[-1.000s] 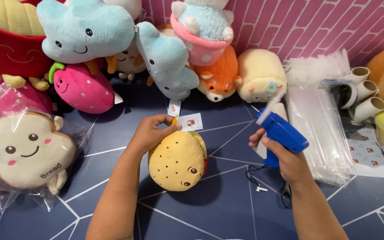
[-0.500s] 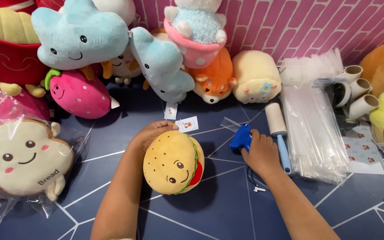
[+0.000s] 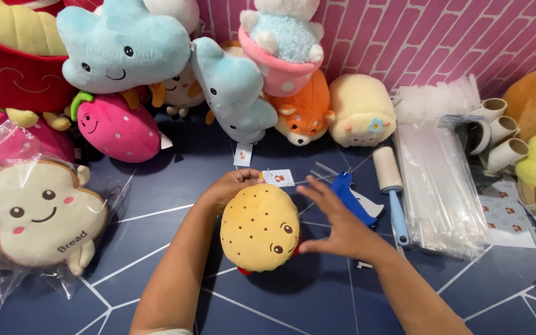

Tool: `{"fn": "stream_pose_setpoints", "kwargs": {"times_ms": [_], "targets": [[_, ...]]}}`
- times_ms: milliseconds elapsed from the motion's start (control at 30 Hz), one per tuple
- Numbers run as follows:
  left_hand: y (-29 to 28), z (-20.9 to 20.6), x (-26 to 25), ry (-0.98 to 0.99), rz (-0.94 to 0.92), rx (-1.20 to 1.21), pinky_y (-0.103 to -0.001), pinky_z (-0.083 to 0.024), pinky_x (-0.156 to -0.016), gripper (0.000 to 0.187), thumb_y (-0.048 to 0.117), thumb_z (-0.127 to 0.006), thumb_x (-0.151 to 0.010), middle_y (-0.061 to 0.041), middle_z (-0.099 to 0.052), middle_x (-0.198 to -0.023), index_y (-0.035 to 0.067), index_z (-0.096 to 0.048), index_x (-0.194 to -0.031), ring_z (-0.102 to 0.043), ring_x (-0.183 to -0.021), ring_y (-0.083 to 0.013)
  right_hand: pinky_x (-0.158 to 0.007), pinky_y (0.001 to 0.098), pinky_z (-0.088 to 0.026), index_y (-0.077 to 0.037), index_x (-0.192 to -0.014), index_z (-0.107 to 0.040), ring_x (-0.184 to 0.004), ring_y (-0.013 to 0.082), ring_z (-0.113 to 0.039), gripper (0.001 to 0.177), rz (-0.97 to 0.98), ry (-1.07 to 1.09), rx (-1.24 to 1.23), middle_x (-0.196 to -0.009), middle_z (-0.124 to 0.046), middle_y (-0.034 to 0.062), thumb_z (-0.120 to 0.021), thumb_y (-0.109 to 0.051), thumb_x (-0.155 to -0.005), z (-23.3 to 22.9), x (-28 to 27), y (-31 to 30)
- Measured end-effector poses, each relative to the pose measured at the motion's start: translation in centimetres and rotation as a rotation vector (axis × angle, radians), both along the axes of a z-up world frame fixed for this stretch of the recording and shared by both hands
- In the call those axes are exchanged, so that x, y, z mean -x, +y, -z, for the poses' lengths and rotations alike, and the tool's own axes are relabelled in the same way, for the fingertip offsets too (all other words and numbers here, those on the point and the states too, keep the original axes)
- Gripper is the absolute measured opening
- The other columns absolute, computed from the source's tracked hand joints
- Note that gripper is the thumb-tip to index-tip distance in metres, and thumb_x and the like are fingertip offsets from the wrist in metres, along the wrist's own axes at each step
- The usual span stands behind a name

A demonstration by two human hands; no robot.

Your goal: The person labels a burger plush toy using a blue tool and then places the plush toy into a clear plastic bag.

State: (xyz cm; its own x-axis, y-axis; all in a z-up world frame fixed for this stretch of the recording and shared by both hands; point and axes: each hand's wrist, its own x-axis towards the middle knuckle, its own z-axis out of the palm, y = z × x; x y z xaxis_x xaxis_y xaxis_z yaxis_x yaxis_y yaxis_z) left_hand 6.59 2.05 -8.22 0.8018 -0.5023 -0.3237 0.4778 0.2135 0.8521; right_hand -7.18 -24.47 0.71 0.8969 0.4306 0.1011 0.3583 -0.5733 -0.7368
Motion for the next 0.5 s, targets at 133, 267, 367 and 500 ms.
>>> {"fn": "stream_pose_setpoints", "kwargs": {"times_ms": [133, 267, 367, 500], "targets": [[0.3, 1.2, -0.6, -0.054, -0.006, 0.057, -0.042, -0.066, -0.078, 0.060, 0.017, -0.080, -0.090, -0.019, -0.074, -0.111, 0.003, -0.055, -0.142, -0.077, -0.093, -0.0321, -0.116, 0.0610, -0.032, -0.027, -0.159, -0.034, -0.149, 0.0512, -0.025, 0.115, -0.104, -0.042, -0.102, -0.167, -0.016, 0.0222, -0.097, -0.046, -0.065, 4.3, 0.5, 3.0], [2.4, -2.1, 0.3, -0.291, -0.045, -0.045, -0.051, -0.050, -0.105, 0.063, 0.036, -0.061, -0.101, -0.021, -0.059, -0.141, 0.011, -0.042, -0.156, -0.057, -0.134, -0.0353, -0.114, 0.0603, -0.039, -0.021, -0.159, -0.031, -0.142, 0.0484, -0.039, 0.129, 0.006, -0.150, -0.149, -0.156, -0.026, 0.0243, -0.101, -0.052, -0.055, 6.3, 0.3, 3.7], [4.1, -4.5, 1.9, -0.482, 0.041, -0.131, -0.056, -0.037, -0.112, 0.096, 0.052, -0.074, -0.080, -0.022, -0.051, -0.150, 0.014, -0.036, -0.160, -0.045, -0.142, -0.0385, -0.116, 0.0615, -0.036, -0.012, -0.159, -0.023, -0.143, 0.0485, -0.035, 0.138, 0.047, -0.171, -0.216, -0.154, -0.026, 0.0252, -0.103, -0.052, -0.053, 8.4, -0.1, 3.2], [5.0, -8.6, 6.1, -0.654, 0.307, -0.441, -0.071, -0.024, -0.115, 0.154, 0.042, -0.104, -0.036, -0.034, -0.031, -0.162, 0.008, -0.024, -0.164, -0.024, -0.148, -0.0577, -0.121, 0.0627, -0.022, -0.008, -0.161, -0.012, -0.151, 0.0473, -0.021, 0.152, 0.047, -0.047, -0.366, -0.161, -0.018, 0.0249, -0.105, -0.048, -0.048, 9.7, -0.8, 2.8]]}}
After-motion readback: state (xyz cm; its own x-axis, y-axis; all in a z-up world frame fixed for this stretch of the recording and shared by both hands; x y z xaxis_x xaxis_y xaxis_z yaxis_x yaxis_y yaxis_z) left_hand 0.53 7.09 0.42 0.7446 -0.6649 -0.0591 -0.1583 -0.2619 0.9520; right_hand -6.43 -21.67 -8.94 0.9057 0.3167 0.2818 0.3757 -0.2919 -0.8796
